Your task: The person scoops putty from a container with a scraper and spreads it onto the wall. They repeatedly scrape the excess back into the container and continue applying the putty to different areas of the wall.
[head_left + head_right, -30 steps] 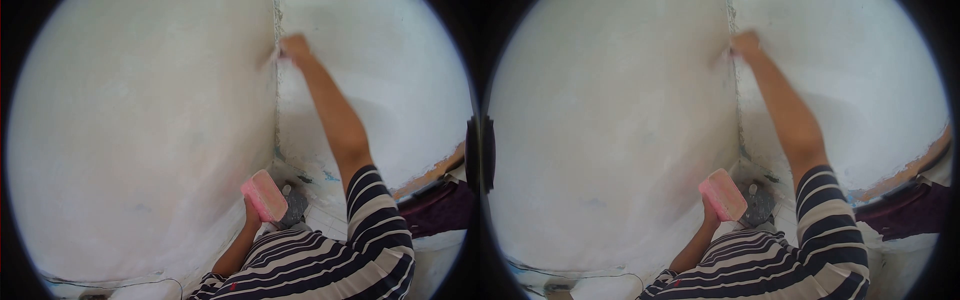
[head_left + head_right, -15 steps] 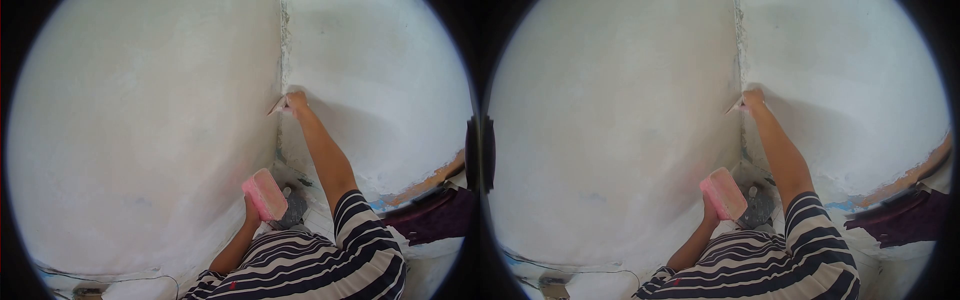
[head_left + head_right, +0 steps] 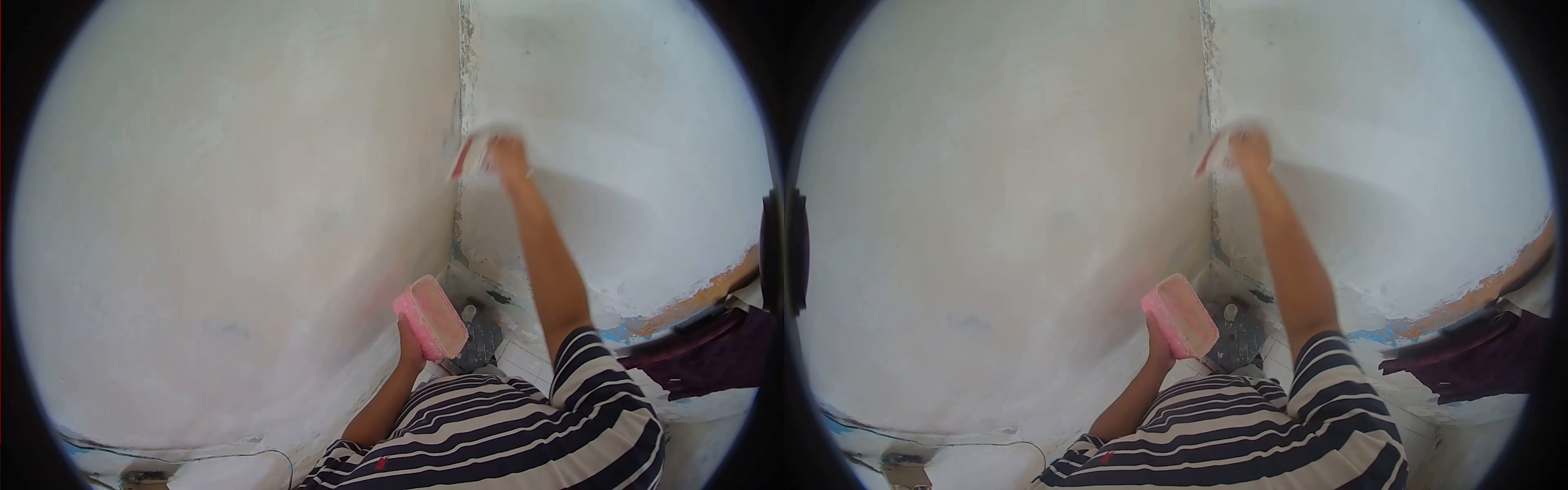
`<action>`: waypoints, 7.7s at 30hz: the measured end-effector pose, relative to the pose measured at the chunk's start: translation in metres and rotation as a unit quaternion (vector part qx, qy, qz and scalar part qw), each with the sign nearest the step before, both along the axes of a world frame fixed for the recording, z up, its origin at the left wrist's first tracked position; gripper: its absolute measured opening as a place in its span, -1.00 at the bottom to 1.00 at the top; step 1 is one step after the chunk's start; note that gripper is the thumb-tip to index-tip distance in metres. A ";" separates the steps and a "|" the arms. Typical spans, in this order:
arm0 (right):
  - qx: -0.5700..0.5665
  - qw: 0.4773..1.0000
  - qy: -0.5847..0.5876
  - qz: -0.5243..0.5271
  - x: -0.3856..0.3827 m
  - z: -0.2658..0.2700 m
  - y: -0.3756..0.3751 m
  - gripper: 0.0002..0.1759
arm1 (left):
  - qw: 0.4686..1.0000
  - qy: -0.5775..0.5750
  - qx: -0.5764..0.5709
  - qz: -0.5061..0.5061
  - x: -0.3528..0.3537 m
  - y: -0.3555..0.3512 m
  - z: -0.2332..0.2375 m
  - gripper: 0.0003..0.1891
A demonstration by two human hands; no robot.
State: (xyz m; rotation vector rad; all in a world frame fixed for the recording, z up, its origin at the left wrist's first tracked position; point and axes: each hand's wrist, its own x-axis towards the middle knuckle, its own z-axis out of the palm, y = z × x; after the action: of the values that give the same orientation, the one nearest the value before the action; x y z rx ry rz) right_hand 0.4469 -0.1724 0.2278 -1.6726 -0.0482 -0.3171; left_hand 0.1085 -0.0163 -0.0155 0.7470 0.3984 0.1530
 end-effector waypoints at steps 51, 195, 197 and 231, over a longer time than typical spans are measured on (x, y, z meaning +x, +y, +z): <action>0.080 0.910 0.403 -0.051 -0.034 -0.521 -0.001 -0.86 | 0.992 0.097 -0.026 0.072 -0.060 0.002 -0.015 -0.16; 0.280 0.912 0.059 0.295 -0.054 0.072 0.051 -0.86 | 0.994 0.029 -0.070 -0.077 -0.045 0.012 -0.012 -0.18; 0.303 0.899 0.038 0.313 -0.056 0.129 0.046 -0.84 | 0.994 0.017 -0.071 -0.081 -0.043 0.015 -0.018 -0.18; 0.413 0.818 0.030 0.399 -0.160 -0.011 0.002 -0.73 | 0.995 0.030 -0.078 -0.057 -0.061 0.008 0.005 -0.13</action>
State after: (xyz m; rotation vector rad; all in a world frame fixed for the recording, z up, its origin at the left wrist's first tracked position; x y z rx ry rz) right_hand 0.2867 -0.1702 0.2164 -0.6786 -0.4855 0.3343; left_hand 0.0478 -0.0086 -0.0106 0.6197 0.4186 -0.0084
